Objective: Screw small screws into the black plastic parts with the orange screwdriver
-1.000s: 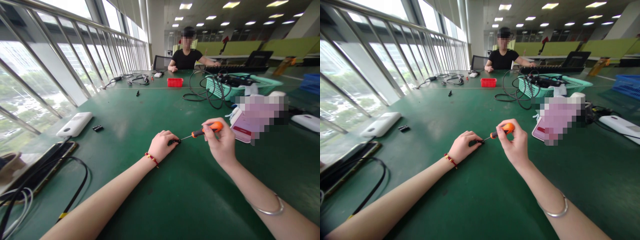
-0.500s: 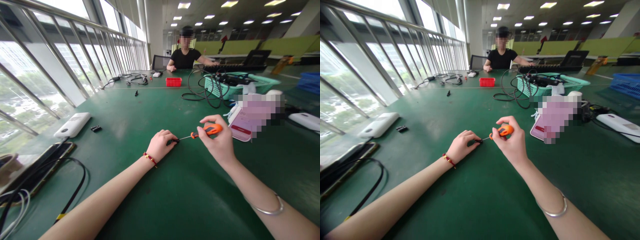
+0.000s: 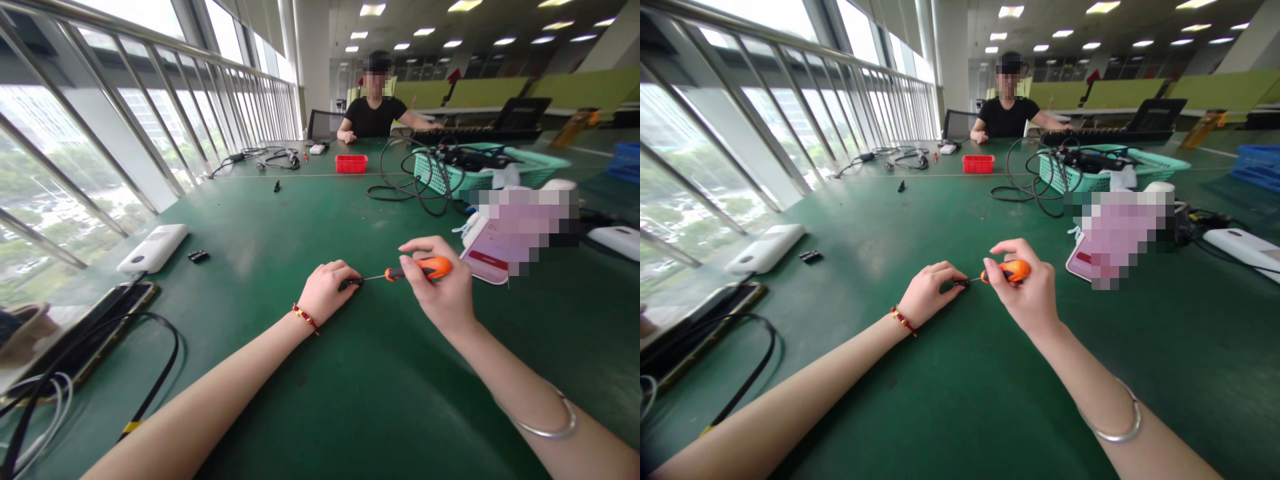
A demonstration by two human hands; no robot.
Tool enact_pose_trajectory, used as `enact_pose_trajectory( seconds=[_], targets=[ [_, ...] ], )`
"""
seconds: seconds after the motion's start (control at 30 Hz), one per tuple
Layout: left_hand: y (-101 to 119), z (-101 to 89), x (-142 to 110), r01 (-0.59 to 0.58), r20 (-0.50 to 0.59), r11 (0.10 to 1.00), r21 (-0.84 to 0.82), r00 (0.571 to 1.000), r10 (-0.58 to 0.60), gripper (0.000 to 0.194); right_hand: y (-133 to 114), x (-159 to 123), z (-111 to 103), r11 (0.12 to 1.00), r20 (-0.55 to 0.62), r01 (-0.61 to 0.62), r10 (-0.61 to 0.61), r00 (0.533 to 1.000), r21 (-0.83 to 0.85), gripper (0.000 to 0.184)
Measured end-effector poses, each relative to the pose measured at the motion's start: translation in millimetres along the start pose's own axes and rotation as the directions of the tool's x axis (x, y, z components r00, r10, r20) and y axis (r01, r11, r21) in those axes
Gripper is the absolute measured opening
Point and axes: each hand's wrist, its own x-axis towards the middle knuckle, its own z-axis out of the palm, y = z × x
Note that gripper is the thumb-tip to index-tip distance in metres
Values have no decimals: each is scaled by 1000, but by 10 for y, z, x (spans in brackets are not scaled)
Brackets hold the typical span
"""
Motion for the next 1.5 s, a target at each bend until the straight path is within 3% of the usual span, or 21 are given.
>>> enact_pose_trajectory(
  seconds=[0.1, 0.33, 0.57, 0.7, 0.87, 0.97, 1.13, 1.27, 1.4, 1.5],
  targets=[
    [1, 1, 1, 12, -18, 1000, 9, 1000, -12, 16, -6, -4, 0, 1000, -22, 16, -16, 1000, -12, 10],
    [-8, 4, 2, 3, -36, 1000, -3, 999, -3, 19, 68, -30, 23, 993, -51, 108, -106, 993, 36, 31],
    [-23, 10, 0, -20, -30, 999, -39, 999, 19, 13, -14, -29, 18, 998, -27, -68, 68, 997, -8, 15],
    [-27, 11, 0, -14, -27, 999, -41, 1000, 13, 13, -39, -29, 22, 997, 2, -79, 79, 997, 24, 12],
    [-24, 6, -2, -5, -19, 999, -40, 1000, 4, 14, 8, -28, 52, 998, -39, -5, 7, 999, 64, 34],
    [-23, 6, -2, -2, -18, 999, -38, 1000, 2, 14, 17, -27, 62, 996, -10, -62, 63, 998, 64, 38],
    [-22, 5, 0, 3, -22, 999, -38, 1000, -4, 14, -41, -44, 53, 986, 60, -158, 155, 986, 53, 18],
    [-17, 0, 0, -3, -15, 999, -38, 1000, 3, 14, -43, -58, 62, 992, 39, -103, 100, 994, 68, 17],
    [-17, 1, -1, 1, -17, 999, -37, 1000, -2, 14, -1, -54, 84, 996, -33, -6, 9, 999, 92, 33],
    [-19, 4, 0, 0, -15, 999, -39, 1000, -1, 13, 3, -50, 84, 996, -38, -36, 39, 999, 78, 39]
  ],
)
